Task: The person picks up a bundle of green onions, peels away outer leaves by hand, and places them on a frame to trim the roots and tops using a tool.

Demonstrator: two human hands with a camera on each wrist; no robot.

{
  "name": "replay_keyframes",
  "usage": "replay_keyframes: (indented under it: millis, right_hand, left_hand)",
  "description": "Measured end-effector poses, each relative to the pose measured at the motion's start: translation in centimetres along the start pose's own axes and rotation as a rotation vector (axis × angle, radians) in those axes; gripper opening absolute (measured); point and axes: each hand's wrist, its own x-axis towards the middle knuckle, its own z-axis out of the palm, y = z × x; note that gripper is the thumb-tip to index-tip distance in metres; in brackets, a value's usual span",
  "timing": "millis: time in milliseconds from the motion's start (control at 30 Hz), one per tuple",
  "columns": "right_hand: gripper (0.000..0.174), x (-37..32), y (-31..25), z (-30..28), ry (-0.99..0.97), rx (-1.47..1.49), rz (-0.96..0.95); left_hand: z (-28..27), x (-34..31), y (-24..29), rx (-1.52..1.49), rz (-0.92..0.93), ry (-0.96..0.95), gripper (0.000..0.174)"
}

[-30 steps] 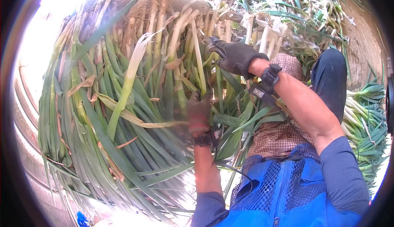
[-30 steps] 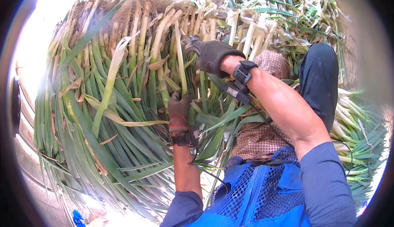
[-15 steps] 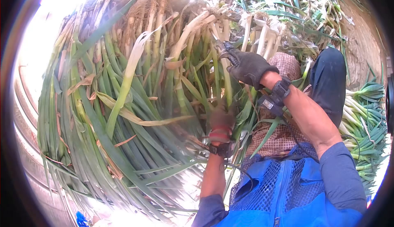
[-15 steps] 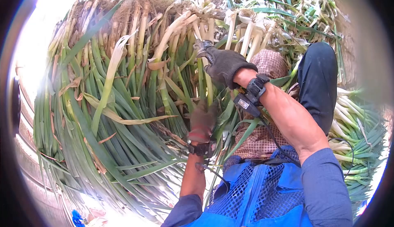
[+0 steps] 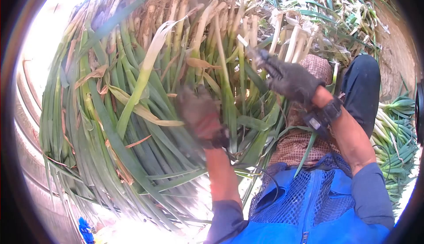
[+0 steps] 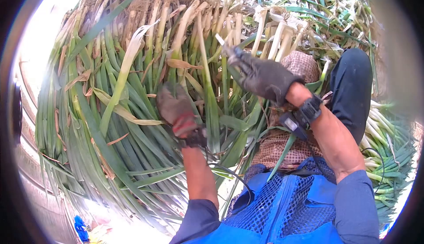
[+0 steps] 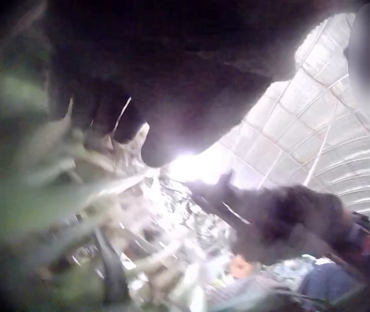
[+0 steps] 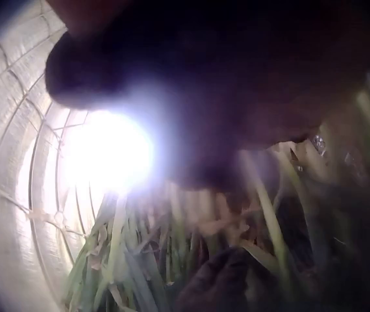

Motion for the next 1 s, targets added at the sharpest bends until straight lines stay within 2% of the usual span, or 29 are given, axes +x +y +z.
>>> replay_keyframes:
  millis: [33,133,267,300,367,433,567,667,733,800,900,1000]
  right_hand:
    - [0.076,-1.4,-2.5,-1.0,-0.184,-0.026,0.078]
    - [0.081,-2.7,-1.8,1.0,-0.298,-0.174,-0.066]
    - [0.081,-4.2,-1.1,2.5,-0.364,-0.16,-0.052]
    - [0.081,-4.4,-3.1,1.3,-0.476,-0.225,0.026]
    - [0.081,-4.6,-1.8,1.4,-0.391,-0.133,0.02]
    - [0.082,-4.5,-0.8,1.8,-0.284,-0.085,-0.018]
    - [0.083,-5.4,-0.8,0.7,-0.335,-0.126,-0.044]
    - [0.084,-6.0,0.2,0.6,-0.32,-0.138,-0.03]
    - [0.083,-5.7,1.3,0.4,-0.239,-0.167,-0.04]
    - [0.082,-5.5,1.7,0.1,-0.206,-0.167,-0.017]
    - [0.078,-5.6,0.6,-0.9,-0.371,-0.258,0.027]
    - [0.082,-4.5,-1.9,-2.1,-0.389,-0.106,0.253]
  left_hand:
    - [-0.4,1.4,-0.6,-0.015,0.011,0.063,0.037]
    - [0.0,3.3,-0.8,0.501,0.106,-0.013,0.04]
    - [1.1,4.3,-1.7,0.485,0.191,-0.086,0.045]
    - [0.9,4.5,-1.5,0.509,0.206,-0.088,0.047]
    - [0.8,5.1,-1.2,0.546,0.261,-0.071,0.049]
    - [0.7,5.4,-0.2,0.595,0.244,-0.138,0.049]
    - [2.0,7.4,-0.4,0.623,0.08,-0.267,0.049]
    - [2.5,7.0,-0.1,0.63,0.14,-0.241,0.047]
    - [3.1,4.5,0.9,0.579,0.216,-0.299,0.047]
    - [4.1,1.2,2.1,0.563,0.273,-0.305,0.046]
    - [5.7,-1.1,2.4,0.549,0.335,-0.266,0.046]
    - [5.1,0.0,0.6,0.402,0.335,-0.303,0.044]
